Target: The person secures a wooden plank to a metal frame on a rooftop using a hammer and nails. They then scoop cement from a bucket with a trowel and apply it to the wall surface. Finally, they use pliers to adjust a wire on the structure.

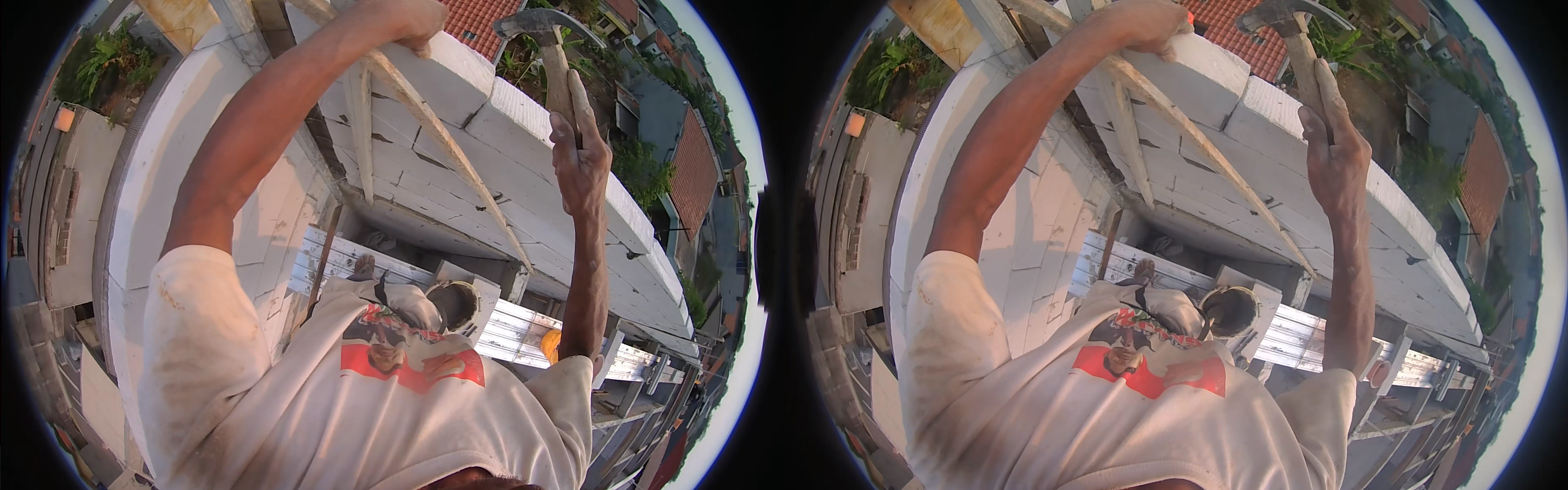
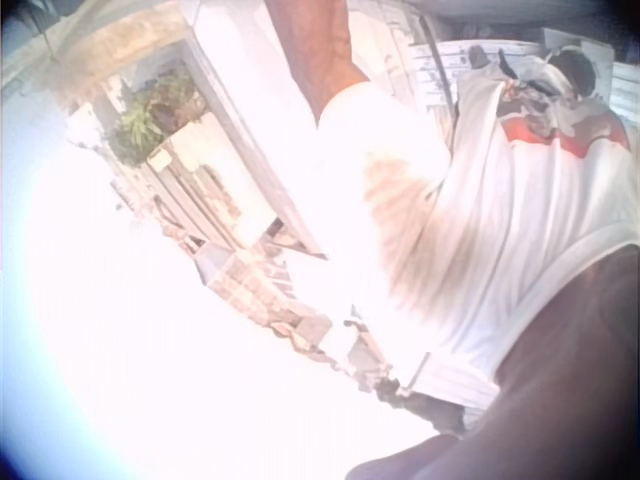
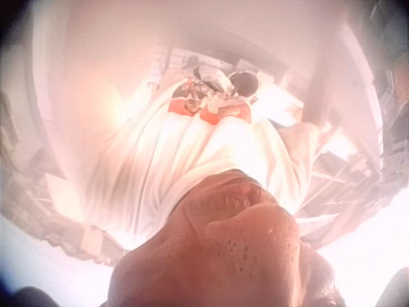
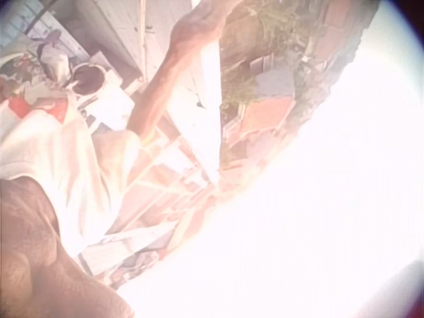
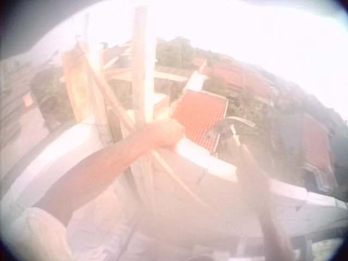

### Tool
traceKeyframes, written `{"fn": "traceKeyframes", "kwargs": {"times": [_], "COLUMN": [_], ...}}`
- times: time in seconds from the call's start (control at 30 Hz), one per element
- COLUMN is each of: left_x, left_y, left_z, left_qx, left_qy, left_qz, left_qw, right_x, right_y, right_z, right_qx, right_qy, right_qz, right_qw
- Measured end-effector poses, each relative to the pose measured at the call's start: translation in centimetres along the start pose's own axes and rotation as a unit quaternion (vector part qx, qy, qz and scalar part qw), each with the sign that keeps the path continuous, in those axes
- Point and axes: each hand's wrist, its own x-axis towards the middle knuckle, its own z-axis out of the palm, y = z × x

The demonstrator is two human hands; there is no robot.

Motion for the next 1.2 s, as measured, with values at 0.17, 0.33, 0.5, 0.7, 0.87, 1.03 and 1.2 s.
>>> {"fn": "traceKeyframes", "kwargs": {"times": [0.17,0.33,0.5,0.7,0.87,1.03,1.2], "left_x": [-2.8,-1.6,-1.3,-11.1,-17.7,-15.0,-10.8], "left_y": [3.3,2.6,2.6,6.0,3.4,-3.8,-5.8], "left_z": [-5.6,-3.3,-2.9,1.1,7.7,9.9,10.4], "left_qx": [-0.107,-0.107,-0.148,-0.385,-0.526,-0.423,-0.358], "left_qy": [-0.080,-0.062,-0.072,0.390,0.643,0.614,0.579], "left_qz": [-0.064,-0.101,-0.109,-0.031,-0.284,-0.336,-0.379], "left_qw": [0.989,0.987,0.980,0.836,0.478,0.576,0.627], "right_x": [0.6,-0.1,0.8,0.3,0.1,2.4,4.6], "right_y": [1.2,0.8,0.3,-3.0,-4.8,-6.7,-9.2], "right_z": [-0.6,0.8,0.0,1.1,1.4,3.5,4.4], "right_qx": [-0.065,-0.010,-0.011,0.139,0.121,0.115,0.169], "right_qy": [-0.060,-0.032,-0.073,-0.014,-0.004,-0.022,0.040], "right_qz": [-0.006,-0.010,0.047,0.068,0.061,0.039,-0.053], "right_qw": [0.996,0.999,0.996,0.988,0.991,0.992,0.983]}}
